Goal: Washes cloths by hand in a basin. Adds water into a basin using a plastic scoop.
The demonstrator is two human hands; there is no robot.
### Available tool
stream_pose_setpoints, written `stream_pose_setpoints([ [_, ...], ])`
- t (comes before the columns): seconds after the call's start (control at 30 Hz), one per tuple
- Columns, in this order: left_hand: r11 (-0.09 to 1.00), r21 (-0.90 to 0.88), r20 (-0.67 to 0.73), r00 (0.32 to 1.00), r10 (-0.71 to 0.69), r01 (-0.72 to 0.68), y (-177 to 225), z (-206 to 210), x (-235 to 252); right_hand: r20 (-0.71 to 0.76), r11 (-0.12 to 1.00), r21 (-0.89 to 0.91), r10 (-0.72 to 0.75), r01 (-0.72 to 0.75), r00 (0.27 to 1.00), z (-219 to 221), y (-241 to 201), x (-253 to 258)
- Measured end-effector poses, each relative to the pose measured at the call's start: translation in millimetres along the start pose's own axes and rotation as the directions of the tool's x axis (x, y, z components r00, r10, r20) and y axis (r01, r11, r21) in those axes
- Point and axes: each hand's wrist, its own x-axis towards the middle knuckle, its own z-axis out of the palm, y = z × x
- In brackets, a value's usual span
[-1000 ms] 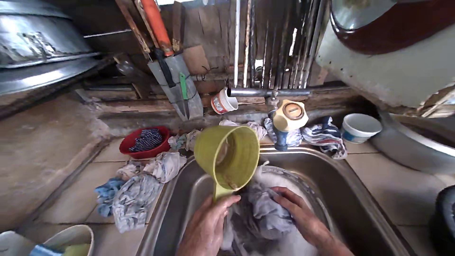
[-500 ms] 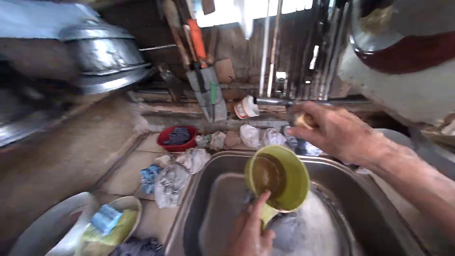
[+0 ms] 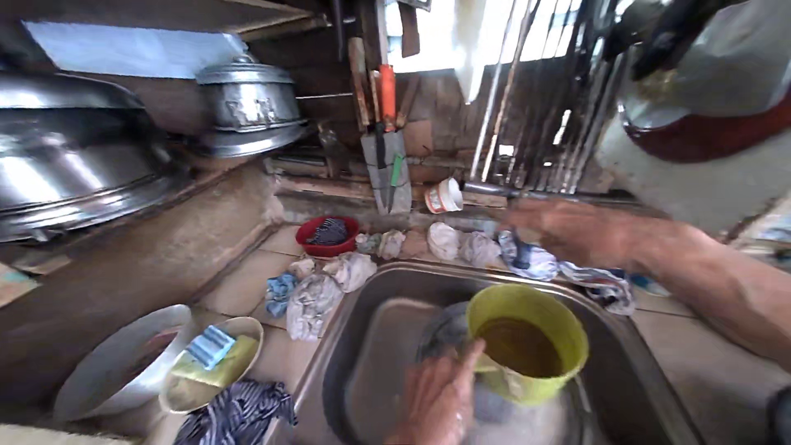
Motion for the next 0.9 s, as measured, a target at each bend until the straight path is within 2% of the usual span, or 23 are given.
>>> stream_pose_setpoints([
  [0.1, 0.995, 0.102, 0.094, 0.995, -0.032, 0.023, 2, -5, 3, -0.105, 0.978, 0.041, 0.209, -0.206, 0.972, 3, 1, -9],
  [0.17, 0.997, 0.082, 0.13, 0.991, -0.016, 0.006, 2, -7, 0, -0.157, 0.96, 0.025, 0.278, -0.277, 0.948, 8, 4, -13],
  [0.27, 0.997, -0.008, 0.192, 0.979, -0.069, 0.072, -5, -11, 7, -0.177, 0.986, 0.051, 0.163, -0.156, 0.971, 11, 6, -11],
  [0.33, 0.993, 0.002, 0.199, 0.973, -0.118, 0.12, -5, -12, 12, -0.188, 1.0, 0.01, -0.012, 0.014, 0.982, 12, 7, -7],
  [0.4, 0.994, 0.019, 0.2, 0.973, -0.113, 0.112, 0, -12, 13, -0.193, 0.99, -0.017, -0.142, 0.142, 0.971, 14, 11, -5],
  [0.43, 0.996, -0.008, 0.188, 0.978, -0.087, 0.09, 2, -11, 12, -0.18, 0.986, 0.019, -0.161, 0.166, 0.97, 12, 12, -7],
  [0.5, 0.994, -0.085, 0.19, 0.98, -0.054, 0.071, 0, -8, 12, -0.137, 0.976, 0.156, -0.13, 0.151, 0.982, 4, 10, -11],
  [0.57, 0.99, -0.089, 0.218, 0.972, -0.089, 0.111, -2, -8, 19, -0.16, 0.934, 0.343, -0.047, 0.1, 0.986, 1, 8, -13],
  [0.63, 0.99, -0.014, 0.217, 0.967, -0.133, 0.139, -2, -6, 23, -0.283, 0.862, 0.502, 0.081, 0.075, 0.956, 10, 5, -16],
  [0.67, 0.991, 0.019, 0.218, 0.967, -0.136, 0.135, 1, -5, 22, -0.357, 0.834, 0.549, 0.171, 0.058, 0.918, 16, 3, -18],
  [0.7, 0.993, 0.034, 0.215, 0.969, -0.119, 0.115, 4, -4, 20, -0.429, 0.783, 0.62, 0.292, 0.044, 0.855, 28, 4, -19],
  [0.73, 0.996, 0.022, 0.216, 0.972, -0.092, 0.089, 7, -4, 16, -0.472, 0.699, 0.714, 0.445, 0.034, 0.761, 44, 3, -17],
  [0.77, 0.998, 0.0, 0.223, 0.973, -0.063, 0.064, 8, -4, 13, -0.429, 0.582, 0.813, 0.592, 0.007, 0.683, 64, 2, -16],
  [0.8, 0.998, -0.022, 0.235, 0.971, -0.044, 0.051, 8, -5, 11, -0.313, 0.444, 0.895, 0.686, -0.037, 0.657, 85, -2, -17],
  [0.83, 0.998, -0.038, 0.243, 0.969, -0.037, 0.047, 6, -5, 11, -0.146, 0.284, 0.954, 0.722, -0.097, 0.676, 108, -6, -18],
  [0.9, 0.999, -0.024, 0.206, 0.978, -0.036, 0.042, 4, -3, 10, 0.167, -0.035, 0.981, 0.659, -0.191, 0.733, 148, -13, -11],
])
